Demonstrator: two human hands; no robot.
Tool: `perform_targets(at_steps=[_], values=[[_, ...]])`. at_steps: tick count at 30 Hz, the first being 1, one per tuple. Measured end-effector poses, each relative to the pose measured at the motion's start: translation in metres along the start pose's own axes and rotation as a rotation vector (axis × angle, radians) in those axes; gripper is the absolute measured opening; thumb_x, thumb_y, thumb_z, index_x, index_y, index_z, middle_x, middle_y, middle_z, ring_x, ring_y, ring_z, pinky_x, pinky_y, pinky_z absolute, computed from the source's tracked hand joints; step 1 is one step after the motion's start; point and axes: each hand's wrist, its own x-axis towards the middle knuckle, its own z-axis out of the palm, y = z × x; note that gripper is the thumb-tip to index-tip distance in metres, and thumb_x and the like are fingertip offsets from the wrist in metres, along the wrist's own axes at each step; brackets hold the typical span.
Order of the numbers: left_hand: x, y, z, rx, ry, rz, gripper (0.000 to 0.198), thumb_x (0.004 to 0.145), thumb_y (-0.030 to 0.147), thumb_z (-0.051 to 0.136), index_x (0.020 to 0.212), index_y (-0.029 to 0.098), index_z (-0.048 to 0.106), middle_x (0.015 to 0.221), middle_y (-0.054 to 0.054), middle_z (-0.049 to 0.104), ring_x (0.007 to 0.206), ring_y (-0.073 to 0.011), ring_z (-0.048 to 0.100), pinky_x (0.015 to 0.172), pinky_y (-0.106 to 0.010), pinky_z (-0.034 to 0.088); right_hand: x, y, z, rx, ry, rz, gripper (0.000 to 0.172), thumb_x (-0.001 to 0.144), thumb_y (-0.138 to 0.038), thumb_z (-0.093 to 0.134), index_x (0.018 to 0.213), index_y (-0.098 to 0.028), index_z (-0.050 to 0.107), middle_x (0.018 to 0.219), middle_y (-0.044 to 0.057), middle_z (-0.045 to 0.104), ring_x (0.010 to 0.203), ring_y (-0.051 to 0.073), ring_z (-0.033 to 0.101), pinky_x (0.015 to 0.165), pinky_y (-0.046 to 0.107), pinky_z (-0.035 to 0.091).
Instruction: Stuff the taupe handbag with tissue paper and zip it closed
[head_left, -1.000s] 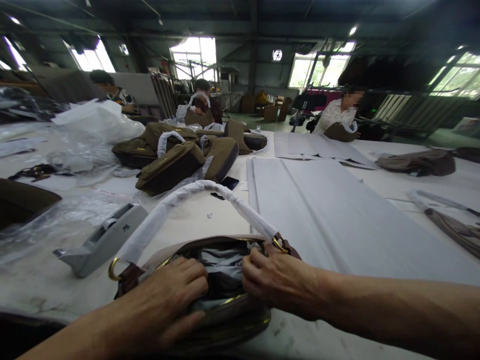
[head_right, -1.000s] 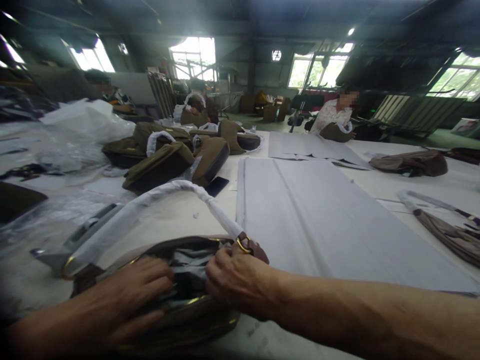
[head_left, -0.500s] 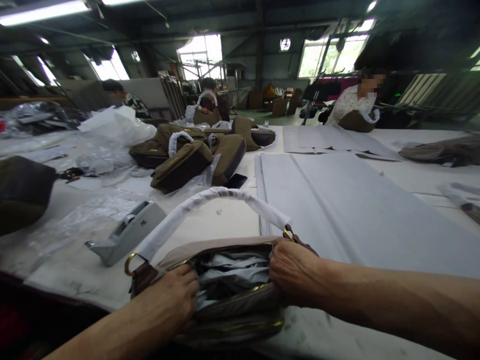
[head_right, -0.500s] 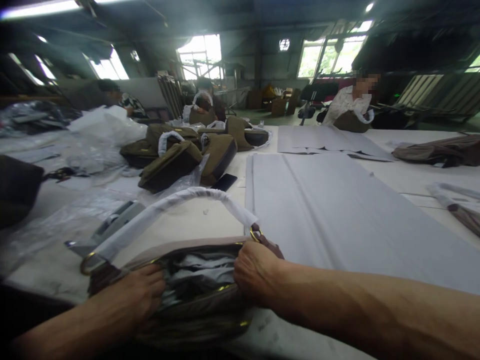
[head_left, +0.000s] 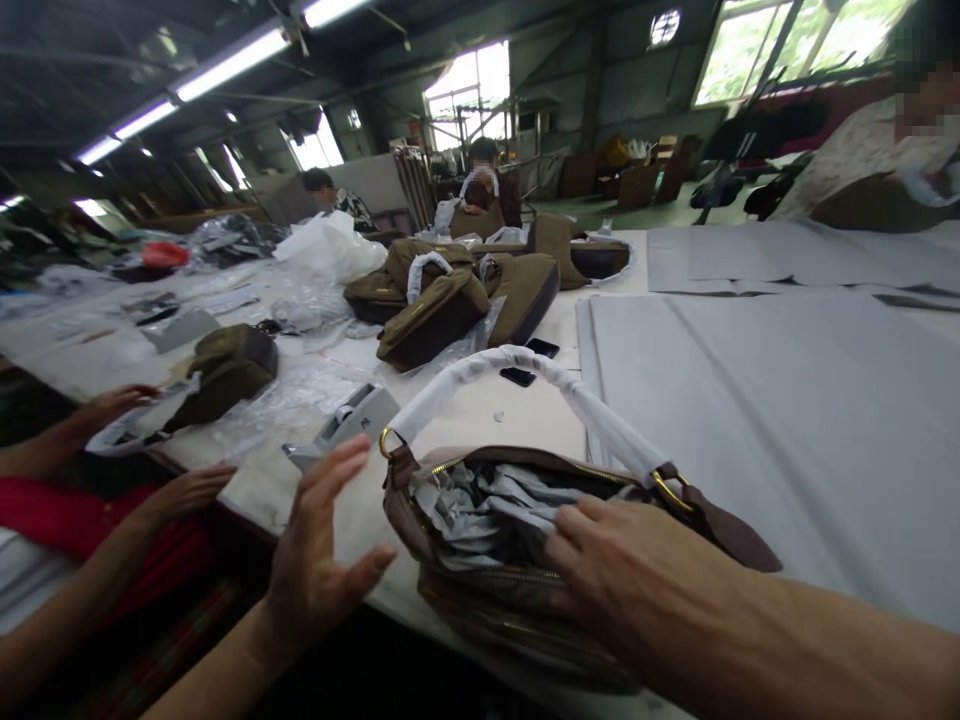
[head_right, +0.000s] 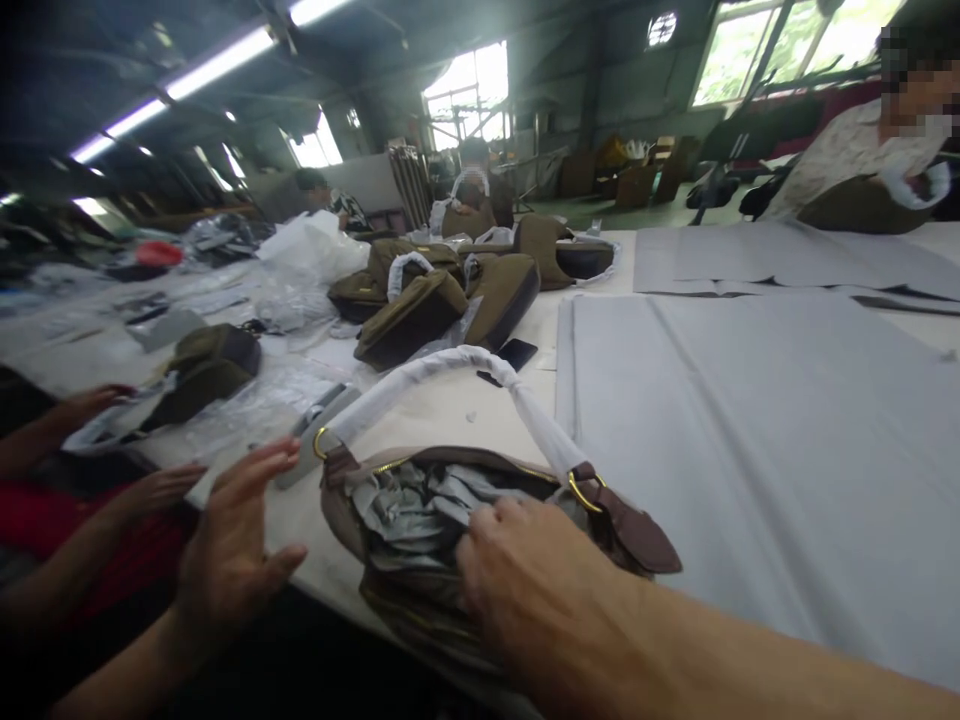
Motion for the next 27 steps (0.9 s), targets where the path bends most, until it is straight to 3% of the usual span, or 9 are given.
perform_targets(at_steps=[2, 5, 8, 10, 16, 19, 21, 24, 27], values=[[-0.007, -0.024, 0.013, -0.287, 0.038, -0.293, 0.078, 0.084, 0.064, 0.045, 0.143, 0.023, 0.014, 0.151, -0.015, 0.018, 0.139, -0.0342, 0.02, 0.111, -0.054, 0.027, 0.033, -0.014, -0.01, 0.179, -0.152, 0.008, 0.006, 0.08, -0.026, 0.062, 0.081, -0.02, 0.061, 0.078, 0.002, 0.062, 0.063, 0.017, 0.057, 0.051, 0.029, 0.038], [-0.014, -0.053, 0.045, -0.65, 0.04, -0.434, 0.096, 0.07, 0.076, 0.052, 0.142, 0.018, 0.027, 0.148, -0.017, 0.029, 0.136, -0.0393, 0.026, 0.112, -0.053, 0.026, 0.075, -0.029, -0.005, 0.487, -0.241, 0.169, 0.019, 0.084, -0.022, 0.056, 0.1, -0.013, 0.061, 0.099, 0.009, 0.063, 0.084, 0.022, 0.062, 0.066, 0.03, 0.044], [-0.014, -0.063, 0.068, -0.814, 0.005, -0.387, 0.088, 0.071, 0.075, 0.052, 0.136, 0.017, 0.041, 0.145, -0.016, 0.036, 0.134, -0.0396, 0.03, 0.112, -0.051, 0.027, 0.098, -0.031, 0.025, 0.746, -0.023, 0.316, 0.022, 0.082, -0.019, 0.055, 0.103, -0.014, 0.058, 0.105, 0.009, 0.062, 0.095, 0.022, 0.059, 0.08, 0.029, 0.043], [-0.012, -0.06, 0.072, -0.872, -0.006, -0.362, 0.086, 0.07, 0.073, 0.057, 0.135, 0.018, 0.043, 0.145, -0.015, 0.037, 0.135, -0.0384, 0.029, 0.112, -0.048, 0.029, 0.105, -0.029, 0.046, 0.846, 0.082, 0.397, 0.016, 0.08, -0.018, 0.054, 0.095, -0.017, 0.059, 0.097, 0.005, 0.064, 0.09, 0.019, 0.06, 0.077, 0.026, 0.042], [0.0, -0.044, 0.067, -0.865, 0.075, -0.322, 0.054, 0.086, 0.058, 0.049, 0.125, 0.022, 0.053, 0.134, -0.01, 0.053, 0.127, -0.0264, 0.045, 0.108, -0.034, 0.036, 0.111, -0.032, 0.067, 0.834, 0.068, 0.531, 0.016, 0.073, -0.021, 0.057, 0.088, -0.021, 0.061, 0.084, 0.003, 0.066, 0.079, 0.019, 0.059, 0.066, 0.027, 0.036], [0.001, -0.039, 0.072, -0.901, 0.14, -0.296, 0.051, 0.088, 0.057, 0.044, 0.122, 0.02, 0.055, 0.129, -0.011, 0.057, 0.124, -0.026, 0.048, 0.108, -0.035, 0.035, 0.114, -0.039, 0.072, 0.956, 0.191, 0.512, 0.013, 0.068, -0.012, 0.054, 0.078, -0.019, 0.06, 0.074, 0.0, 0.061, 0.07, 0.014, 0.054, 0.063, 0.025, 0.035], [0.0, -0.037, 0.076, -0.883, 0.195, -0.311, 0.058, 0.086, 0.062, 0.045, 0.122, 0.018, 0.054, 0.129, -0.013, 0.056, 0.124, -0.0297, 0.048, 0.109, -0.041, 0.033, 0.118, -0.043, 0.076, 1.165, 0.285, 0.518, 0.007, 0.068, -0.011, 0.052, 0.065, -0.017, 0.053, 0.06, -0.002, 0.052, 0.058, 0.011, 0.048, 0.056, 0.023, 0.034], [-0.003, -0.037, 0.075, -0.808, 0.262, -0.319, 0.067, 0.081, 0.068, 0.045, 0.122, 0.016, 0.052, 0.13, -0.015, 0.052, 0.122, -0.034, 0.047, 0.108, -0.047, 0.033, 0.124, -0.047, 0.081, 1.615, 0.283, 0.562, 0.02, 0.069, -0.026, 0.057, 0.059, -0.019, 0.041, 0.048, -0.007, 0.042, 0.041, 0.009, 0.039, 0.041, 0.021, 0.031], [-0.002, -0.034, 0.068, -0.763, 0.193, -0.309, 0.055, 0.082, 0.057, 0.055, 0.12, 0.018, 0.053, 0.129, -0.012, 0.054, 0.123, -0.0302, 0.048, 0.105, -0.039, 0.038, 0.124, -0.049, 0.085, 1.847, 0.242, 0.528, 0.028, 0.065, -0.037, 0.064, 0.063, -0.02, 0.042, 0.051, -0.007, 0.044, 0.038, 0.008, 0.037, 0.038, 0.021, 0.033]])
